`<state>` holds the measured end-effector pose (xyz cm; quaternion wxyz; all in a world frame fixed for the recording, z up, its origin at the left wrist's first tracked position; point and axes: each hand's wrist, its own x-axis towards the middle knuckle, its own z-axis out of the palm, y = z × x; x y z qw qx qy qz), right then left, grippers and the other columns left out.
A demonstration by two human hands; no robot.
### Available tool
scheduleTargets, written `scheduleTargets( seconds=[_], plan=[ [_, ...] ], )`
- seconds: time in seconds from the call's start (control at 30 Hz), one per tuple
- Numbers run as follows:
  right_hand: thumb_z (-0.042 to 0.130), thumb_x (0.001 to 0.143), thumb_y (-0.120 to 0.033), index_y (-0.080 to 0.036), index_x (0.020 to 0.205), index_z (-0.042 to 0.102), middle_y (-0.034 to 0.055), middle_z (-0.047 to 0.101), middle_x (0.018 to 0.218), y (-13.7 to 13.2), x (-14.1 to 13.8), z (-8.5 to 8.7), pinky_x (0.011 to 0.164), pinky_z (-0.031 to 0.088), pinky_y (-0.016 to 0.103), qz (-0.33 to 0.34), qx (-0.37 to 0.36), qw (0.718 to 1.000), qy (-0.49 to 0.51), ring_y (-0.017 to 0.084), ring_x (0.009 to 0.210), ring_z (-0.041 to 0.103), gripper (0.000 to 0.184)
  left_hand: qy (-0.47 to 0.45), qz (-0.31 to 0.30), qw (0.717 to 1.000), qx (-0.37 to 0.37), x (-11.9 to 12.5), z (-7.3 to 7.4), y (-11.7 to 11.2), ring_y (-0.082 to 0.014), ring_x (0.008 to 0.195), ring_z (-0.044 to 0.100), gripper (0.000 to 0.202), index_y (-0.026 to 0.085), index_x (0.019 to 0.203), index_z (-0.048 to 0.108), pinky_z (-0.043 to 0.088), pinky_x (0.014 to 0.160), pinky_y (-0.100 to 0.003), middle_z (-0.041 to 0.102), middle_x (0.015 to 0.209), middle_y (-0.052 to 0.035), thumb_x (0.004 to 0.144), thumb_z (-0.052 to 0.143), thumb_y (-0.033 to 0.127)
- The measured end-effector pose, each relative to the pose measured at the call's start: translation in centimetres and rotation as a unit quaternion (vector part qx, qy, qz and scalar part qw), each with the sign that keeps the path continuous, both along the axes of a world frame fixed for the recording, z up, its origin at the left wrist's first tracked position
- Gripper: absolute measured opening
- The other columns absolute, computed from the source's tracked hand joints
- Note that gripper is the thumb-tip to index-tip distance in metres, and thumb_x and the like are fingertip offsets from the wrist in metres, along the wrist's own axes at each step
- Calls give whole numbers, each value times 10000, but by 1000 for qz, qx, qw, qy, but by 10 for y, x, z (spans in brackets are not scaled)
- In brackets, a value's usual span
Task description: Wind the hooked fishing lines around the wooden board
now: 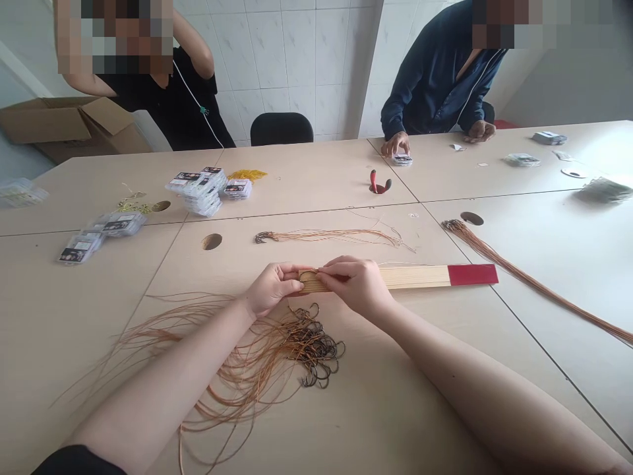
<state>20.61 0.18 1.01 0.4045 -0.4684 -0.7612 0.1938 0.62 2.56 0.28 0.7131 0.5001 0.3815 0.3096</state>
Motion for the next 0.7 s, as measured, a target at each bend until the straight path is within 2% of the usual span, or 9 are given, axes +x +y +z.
scheduleTargets(
  seconds=[0.13,0.27,0.43,0.7],
  plan=[
    [557,803,-372,-228,907,657,25,651,772,0,0,8,743,430,355,-34,-20,999,-25,151,685,586,204,10,3,999,48,0,0,-1,-186,911,614,391,150,1067,620,465,832,-305,676,981,-83,677,646,129],
    [465,859,-410,-273,852,652,3,630,729,-2,0,9,836,288,442,-48,-32,993,-107,156,726,558,232,35,-1,996,81,-2,3,-1,-205,952,609,388,148,1080,614,460,850,-307,667,1019,-96,694,643,138],
    [442,883,-385,-293,881,637,-5,630,767,-5,-2,-4,848,188,419,-74,7,988,-134,152,792,533,215,52,-35,993,97,-4,-2,3,-217,979,602,392,134,1096,602,465,861,-318,651,1055,-116,708,646,168],
    [451,887,-356,-286,863,637,1,642,788,-5,-1,-16,844,152,399,-82,27,987,-139,158,816,508,201,77,-59,988,120,-2,-11,6,-214,1013,589,387,127,1124,571,458,898,-340,636,1088,-113,740,606,161]
  ],
)
